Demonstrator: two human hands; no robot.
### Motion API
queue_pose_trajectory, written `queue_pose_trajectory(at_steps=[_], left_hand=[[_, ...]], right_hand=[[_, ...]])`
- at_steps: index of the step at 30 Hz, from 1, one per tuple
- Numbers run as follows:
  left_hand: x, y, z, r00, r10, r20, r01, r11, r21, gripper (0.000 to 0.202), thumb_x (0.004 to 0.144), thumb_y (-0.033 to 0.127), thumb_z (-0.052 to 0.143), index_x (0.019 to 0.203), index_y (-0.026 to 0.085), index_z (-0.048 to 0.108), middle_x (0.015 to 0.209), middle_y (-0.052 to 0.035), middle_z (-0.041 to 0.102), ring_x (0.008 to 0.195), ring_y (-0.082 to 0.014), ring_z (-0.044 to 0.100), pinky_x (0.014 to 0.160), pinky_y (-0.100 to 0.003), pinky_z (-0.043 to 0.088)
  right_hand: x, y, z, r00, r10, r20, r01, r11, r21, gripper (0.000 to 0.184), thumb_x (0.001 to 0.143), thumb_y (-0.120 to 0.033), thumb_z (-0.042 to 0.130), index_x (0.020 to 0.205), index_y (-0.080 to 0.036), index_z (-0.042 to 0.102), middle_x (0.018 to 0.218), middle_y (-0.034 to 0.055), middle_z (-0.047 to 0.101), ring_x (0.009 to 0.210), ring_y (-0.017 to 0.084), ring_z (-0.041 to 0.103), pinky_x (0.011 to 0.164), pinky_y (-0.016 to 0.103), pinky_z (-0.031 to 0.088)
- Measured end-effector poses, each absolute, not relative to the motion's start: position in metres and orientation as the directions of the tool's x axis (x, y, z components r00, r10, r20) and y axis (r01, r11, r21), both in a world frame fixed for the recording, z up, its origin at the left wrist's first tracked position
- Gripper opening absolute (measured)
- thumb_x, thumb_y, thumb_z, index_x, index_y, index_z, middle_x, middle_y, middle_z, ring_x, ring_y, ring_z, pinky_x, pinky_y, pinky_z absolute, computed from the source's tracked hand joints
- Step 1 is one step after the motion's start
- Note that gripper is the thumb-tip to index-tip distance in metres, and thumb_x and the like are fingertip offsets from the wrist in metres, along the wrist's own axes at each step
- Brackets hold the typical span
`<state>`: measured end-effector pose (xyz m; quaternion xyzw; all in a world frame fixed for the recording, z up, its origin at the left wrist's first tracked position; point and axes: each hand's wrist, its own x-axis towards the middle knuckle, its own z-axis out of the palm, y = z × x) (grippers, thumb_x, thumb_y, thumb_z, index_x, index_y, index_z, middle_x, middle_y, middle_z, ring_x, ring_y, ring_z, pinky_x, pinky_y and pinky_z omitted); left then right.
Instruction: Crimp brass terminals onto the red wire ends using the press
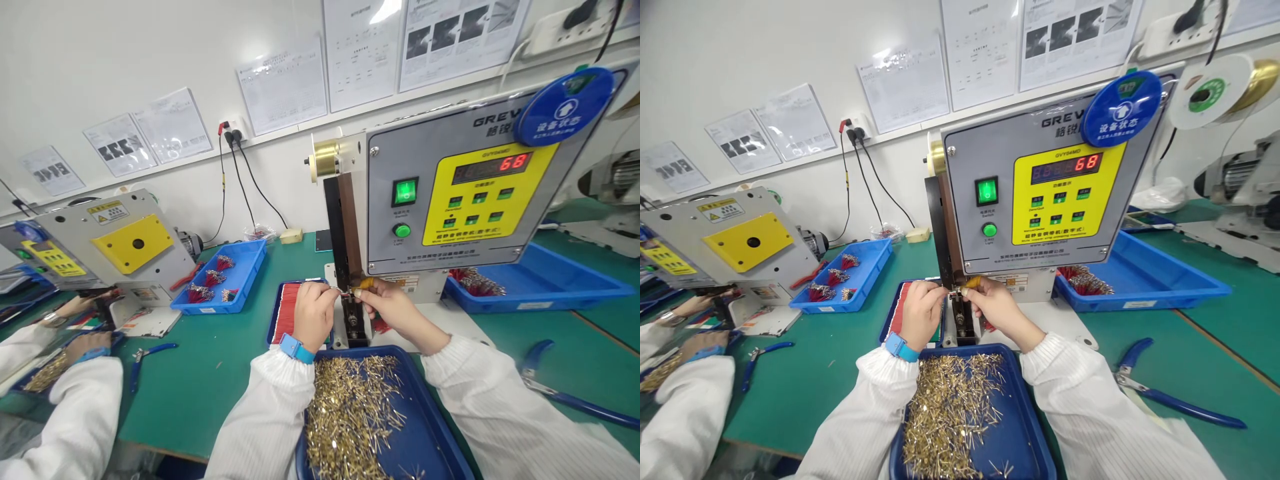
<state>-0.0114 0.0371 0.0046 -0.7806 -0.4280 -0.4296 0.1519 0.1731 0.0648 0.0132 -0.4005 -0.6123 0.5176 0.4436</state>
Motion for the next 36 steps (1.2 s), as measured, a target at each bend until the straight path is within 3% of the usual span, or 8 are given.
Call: queue_pose_trajectory(at_steps=[12,36], left_hand=[[-0.010,0.036,0.007,0.228,0.516,0.826,0.795,-0.588,0.148,0.017,0.094,0.014,0.049,0.093,0.017,0.066,0.084,-0.0059,0.061,0.084,-0.0181,0.052,0.076,-0.032,0.045],[-0.011,0.038,0.005,0.251,0.523,0.815,0.804,-0.581,0.125,0.018,0.094,0.016,0.048,0.085,0.018,0.064,0.079,-0.0050,0.059,0.081,-0.0184,0.051,0.073,-0.032,0.043]], right_hand=[[0.170,0.063,0.009,-0.241,0.958,0.156,0.056,0.174,-0.983,0.030,0.075,-0.050,0.058,0.079,-0.022,0.050,0.055,-0.0040,0.049,0.044,0.012,0.045,0.044,0.027,0.039],[0.165,0.059,0.004,-0.142,0.954,0.263,0.279,0.293,-0.914,0.022,0.081,-0.044,0.050,0.077,-0.022,0.051,0.048,-0.0042,0.052,0.042,0.016,0.053,0.047,0.028,0.039]])
